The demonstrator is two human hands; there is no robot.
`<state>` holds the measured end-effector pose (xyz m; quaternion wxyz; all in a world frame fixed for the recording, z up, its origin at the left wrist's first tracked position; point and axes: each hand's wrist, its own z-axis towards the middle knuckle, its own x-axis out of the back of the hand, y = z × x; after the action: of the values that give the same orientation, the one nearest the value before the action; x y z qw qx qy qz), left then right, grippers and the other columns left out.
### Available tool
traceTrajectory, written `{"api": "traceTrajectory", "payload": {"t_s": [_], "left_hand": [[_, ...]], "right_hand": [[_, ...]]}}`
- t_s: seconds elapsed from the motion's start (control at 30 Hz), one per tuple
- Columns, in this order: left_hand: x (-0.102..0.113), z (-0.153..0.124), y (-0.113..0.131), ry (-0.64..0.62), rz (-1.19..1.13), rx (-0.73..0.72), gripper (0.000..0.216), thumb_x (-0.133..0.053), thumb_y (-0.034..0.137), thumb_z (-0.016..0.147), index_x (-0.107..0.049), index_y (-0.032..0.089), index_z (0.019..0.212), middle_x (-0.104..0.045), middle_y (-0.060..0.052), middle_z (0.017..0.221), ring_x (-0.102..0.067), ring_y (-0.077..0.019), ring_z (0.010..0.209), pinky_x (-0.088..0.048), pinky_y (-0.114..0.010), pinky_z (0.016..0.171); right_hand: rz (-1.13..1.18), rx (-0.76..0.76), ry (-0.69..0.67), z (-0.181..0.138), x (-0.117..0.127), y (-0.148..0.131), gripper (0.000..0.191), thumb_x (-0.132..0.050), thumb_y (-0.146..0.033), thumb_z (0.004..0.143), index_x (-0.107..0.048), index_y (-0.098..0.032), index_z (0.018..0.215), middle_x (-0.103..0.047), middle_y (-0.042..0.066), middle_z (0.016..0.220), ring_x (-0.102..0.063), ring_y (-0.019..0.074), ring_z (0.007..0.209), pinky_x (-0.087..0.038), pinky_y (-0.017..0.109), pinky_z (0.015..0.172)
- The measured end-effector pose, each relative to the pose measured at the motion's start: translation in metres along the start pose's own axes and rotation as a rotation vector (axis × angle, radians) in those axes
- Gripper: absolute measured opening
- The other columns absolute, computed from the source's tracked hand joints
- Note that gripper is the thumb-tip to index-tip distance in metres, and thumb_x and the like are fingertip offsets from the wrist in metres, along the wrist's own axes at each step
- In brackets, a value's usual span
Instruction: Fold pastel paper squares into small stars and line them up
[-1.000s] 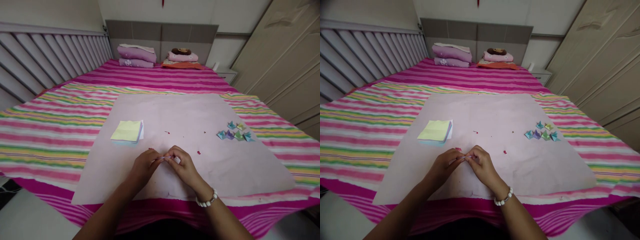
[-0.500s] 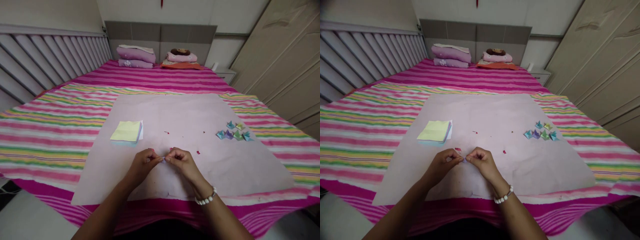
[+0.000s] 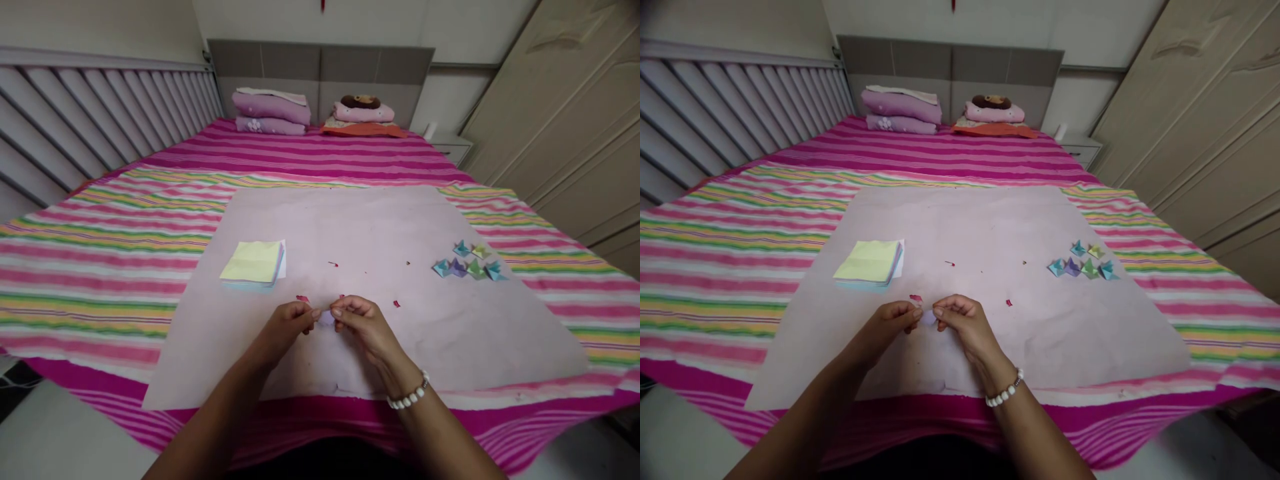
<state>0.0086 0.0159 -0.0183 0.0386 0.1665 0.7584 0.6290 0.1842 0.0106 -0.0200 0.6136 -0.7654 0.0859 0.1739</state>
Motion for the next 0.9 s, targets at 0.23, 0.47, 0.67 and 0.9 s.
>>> {"api": "traceTrajectory", "payload": {"t_s": [0.23, 0.47, 0.67, 0.9], "left_hand": [[0.0, -0.003, 0.002, 0.241, 0.146, -0.398, 0.014, -0.068, 0.028, 0.075, -0.068, 0.021, 0.088, -0.06, -0.007, 0.107, -0.058, -0.0207, 0.099, -0.049, -0.036, 0.082], [-0.002, -0.004, 0.003, 0.18, 0.277, -0.574, 0.01, -0.067, 0.019, 0.079, -0.072, 0.022, 0.087, -0.06, -0.004, 0.095, -0.06, -0.0166, 0.092, -0.05, -0.031, 0.082], [-0.003, 0.0, 0.002, 0.124, 0.223, -0.454, 0.009, -0.064, 0.019, 0.08, -0.071, 0.02, 0.086, -0.063, -0.003, 0.085, -0.061, -0.0135, 0.075, -0.05, -0.025, 0.063], [-0.001, 0.009, -0.01, 0.15, 0.101, -0.337, 0.009, -0.066, 0.026, 0.078, -0.071, 0.019, 0.082, -0.065, -0.004, 0.085, -0.061, -0.0144, 0.073, -0.051, -0.024, 0.058]], "right_hand": [[0.166, -0.111, 0.145, 0.004, -0.001, 0.0, 0.023, -0.086, -0.028, 0.053, -0.069, -0.016, 0.064, -0.063, -0.001, 0.056, -0.052, 0.009, 0.048, -0.043, 0.024, 0.05], [0.184, -0.161, 0.118, 0.002, -0.003, 0.001, 0.026, -0.086, -0.029, 0.053, -0.068, -0.014, 0.065, -0.065, 0.001, 0.058, -0.054, 0.009, 0.048, -0.045, 0.023, 0.05], [0.057, -0.136, 0.049, 0.003, -0.002, 0.003, 0.029, -0.081, -0.04, 0.063, -0.065, -0.015, 0.062, -0.062, 0.0, 0.053, -0.051, 0.0094, 0.046, -0.042, 0.024, 0.05], [-0.399, 0.434, 0.087, 0.007, 0.006, 0.007, 0.014, -0.076, -0.033, 0.07, -0.074, -0.022, 0.078, -0.061, 0.003, 0.08, -0.053, 0.014, 0.066, -0.044, 0.029, 0.061]]}}
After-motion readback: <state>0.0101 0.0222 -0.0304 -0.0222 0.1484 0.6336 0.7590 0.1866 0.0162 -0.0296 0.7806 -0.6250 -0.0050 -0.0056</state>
